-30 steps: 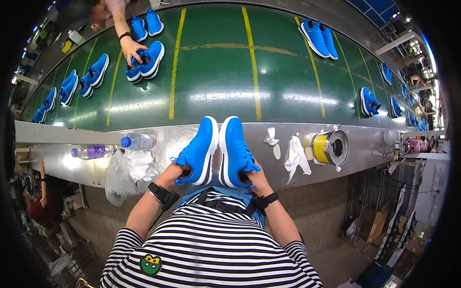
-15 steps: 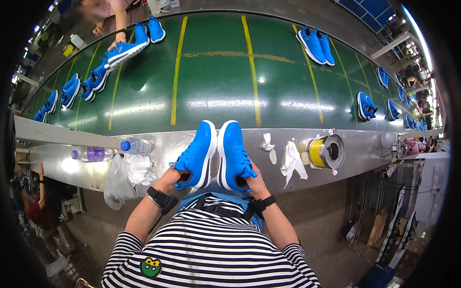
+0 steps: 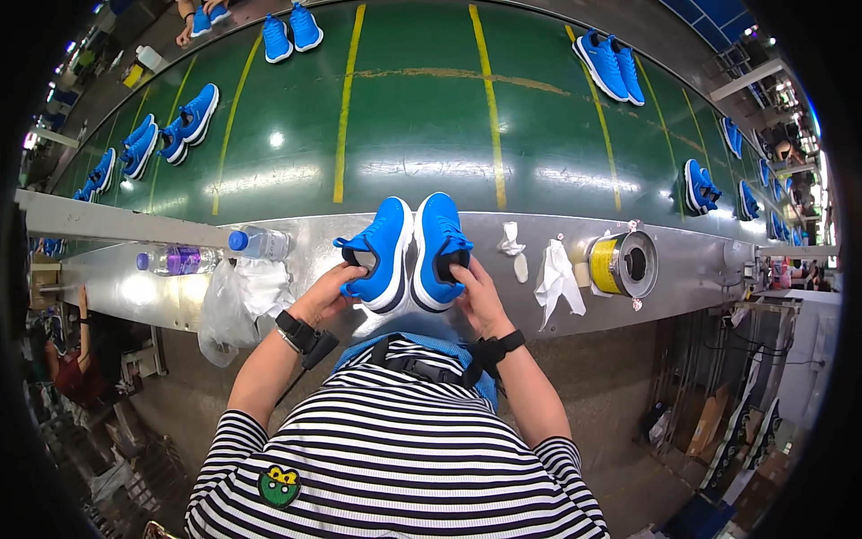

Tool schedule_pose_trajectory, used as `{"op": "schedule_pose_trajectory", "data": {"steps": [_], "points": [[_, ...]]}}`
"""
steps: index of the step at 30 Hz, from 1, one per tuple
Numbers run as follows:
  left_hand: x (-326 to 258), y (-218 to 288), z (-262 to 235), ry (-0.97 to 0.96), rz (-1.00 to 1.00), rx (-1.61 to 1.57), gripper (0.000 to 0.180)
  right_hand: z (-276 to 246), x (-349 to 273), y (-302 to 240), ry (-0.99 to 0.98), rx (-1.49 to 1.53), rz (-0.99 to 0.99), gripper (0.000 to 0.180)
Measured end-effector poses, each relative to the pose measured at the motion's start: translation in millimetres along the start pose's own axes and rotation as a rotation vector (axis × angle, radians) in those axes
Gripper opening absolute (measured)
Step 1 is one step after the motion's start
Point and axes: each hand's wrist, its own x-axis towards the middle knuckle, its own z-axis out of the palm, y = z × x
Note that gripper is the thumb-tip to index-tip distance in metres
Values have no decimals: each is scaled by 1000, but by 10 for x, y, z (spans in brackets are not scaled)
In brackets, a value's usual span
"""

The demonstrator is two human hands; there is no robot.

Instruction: The person wipes the white soles and blue uppers of blue sneakers using a white cloth. They handle the shoes one at a time, picking them up from a green conveyor belt, cleaning them, and placing them back on the belt.

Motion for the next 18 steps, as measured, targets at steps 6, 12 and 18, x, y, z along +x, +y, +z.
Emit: {"op": "schedule_pose_trajectory", "data": {"steps": [6,12,18], "points": [[-37,32,51,-24,-11,-87,37,39,24,-29,58,15,61,33],[26,-115,42,-39,339,47,52,-16,77,37,-34,-15,-38,43],[-159,-134,326,332,809,859,99,-20,11,150,-108,-282,-345,84]]}}
